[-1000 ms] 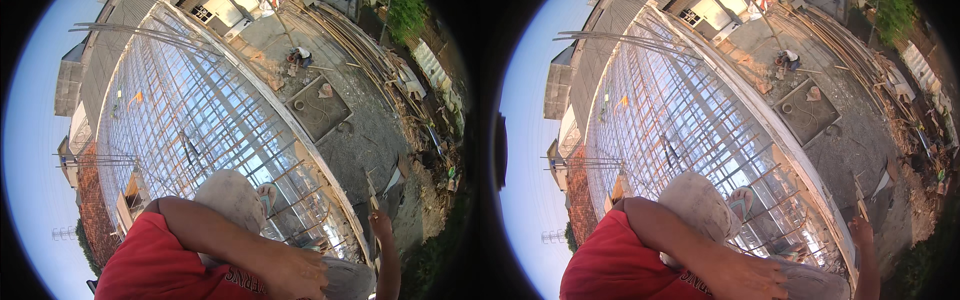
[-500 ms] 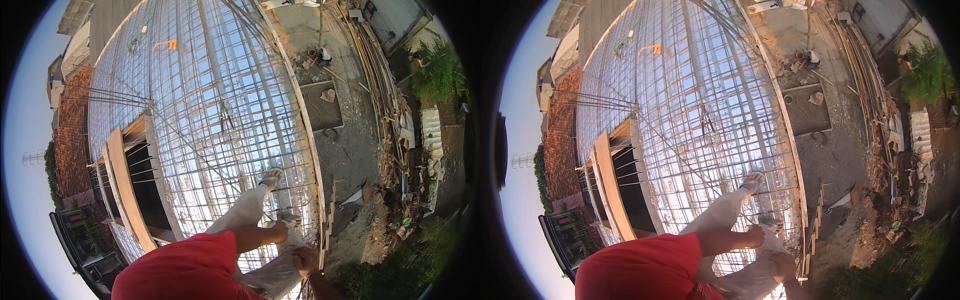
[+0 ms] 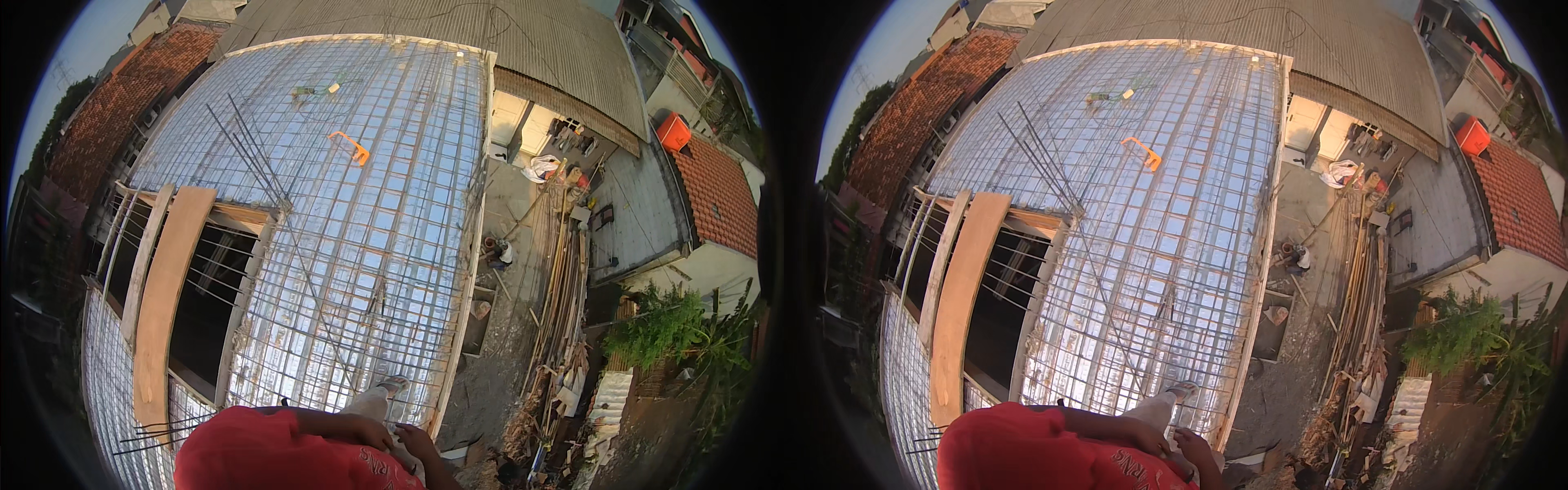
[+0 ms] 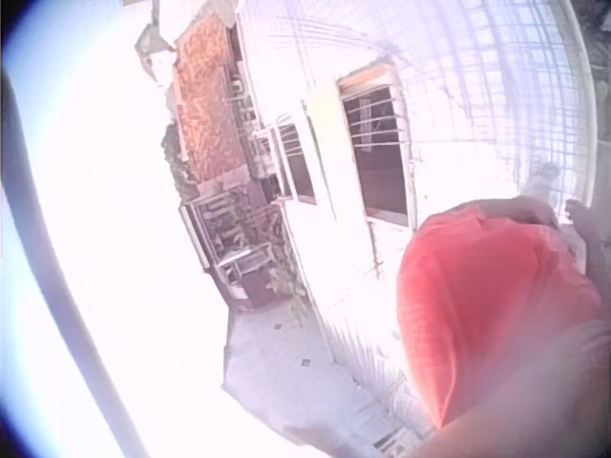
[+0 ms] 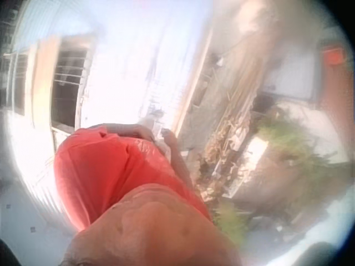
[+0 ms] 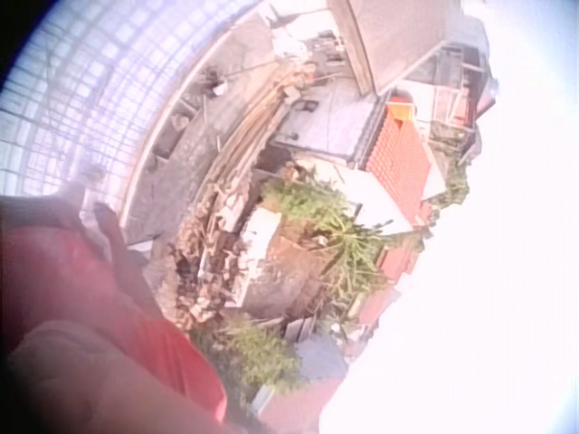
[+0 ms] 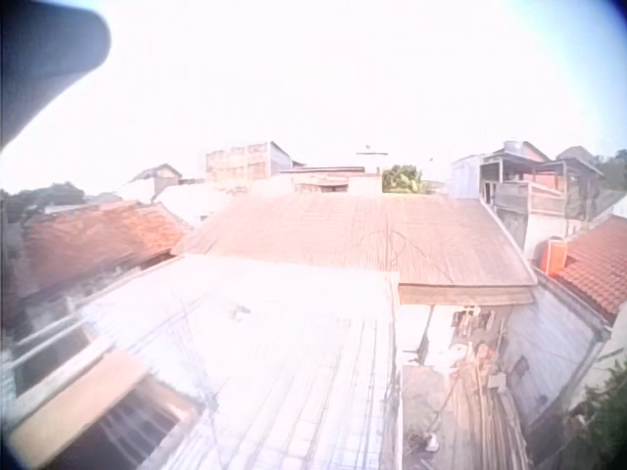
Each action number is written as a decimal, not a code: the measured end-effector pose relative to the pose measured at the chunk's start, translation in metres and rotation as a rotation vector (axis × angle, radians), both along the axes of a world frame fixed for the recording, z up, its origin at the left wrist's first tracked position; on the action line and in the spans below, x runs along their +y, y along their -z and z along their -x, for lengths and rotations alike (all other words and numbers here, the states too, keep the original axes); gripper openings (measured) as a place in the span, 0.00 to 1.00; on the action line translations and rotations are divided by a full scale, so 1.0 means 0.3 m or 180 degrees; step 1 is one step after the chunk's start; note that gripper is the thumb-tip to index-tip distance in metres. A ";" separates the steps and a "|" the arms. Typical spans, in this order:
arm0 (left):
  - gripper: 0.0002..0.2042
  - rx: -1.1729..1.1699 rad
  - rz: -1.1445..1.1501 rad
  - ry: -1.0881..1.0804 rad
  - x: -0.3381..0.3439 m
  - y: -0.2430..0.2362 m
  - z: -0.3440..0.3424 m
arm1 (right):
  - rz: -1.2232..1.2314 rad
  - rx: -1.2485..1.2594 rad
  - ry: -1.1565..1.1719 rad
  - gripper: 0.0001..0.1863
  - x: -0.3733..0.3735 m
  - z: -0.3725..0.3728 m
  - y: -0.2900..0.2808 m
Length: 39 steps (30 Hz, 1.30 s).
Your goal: The person uses pliers to twist and cut wire to secure intersections of a metal reinforcement grid on a rooftop construction site.
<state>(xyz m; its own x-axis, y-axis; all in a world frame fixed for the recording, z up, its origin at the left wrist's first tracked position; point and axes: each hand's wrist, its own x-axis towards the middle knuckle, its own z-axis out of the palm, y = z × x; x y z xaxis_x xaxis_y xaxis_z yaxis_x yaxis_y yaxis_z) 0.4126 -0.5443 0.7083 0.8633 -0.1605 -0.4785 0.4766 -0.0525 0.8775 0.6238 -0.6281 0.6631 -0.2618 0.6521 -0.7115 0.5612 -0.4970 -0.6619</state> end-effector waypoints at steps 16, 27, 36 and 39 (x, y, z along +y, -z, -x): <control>0.27 0.0353 0.0223 -0.1662 0.314 -0.427 0.330 | 0.0440 -0.1826 0.1681 0.19 0.395 -0.628 -0.332; 0.34 0.0850 0.1378 -0.1698 0.604 -0.051 0.167 | 0.0120 -0.1606 -0.0336 0.18 0.293 -0.433 -0.082; 0.38 0.0843 -0.0314 -0.1424 0.911 -0.175 0.245 | 0.0525 -0.1196 0.0513 0.20 0.956 -0.473 -0.118; 0.32 0.1004 -0.0184 -0.3321 0.778 -0.162 0.381 | 0.0669 -0.1361 0.0078 0.21 1.124 -0.534 -0.086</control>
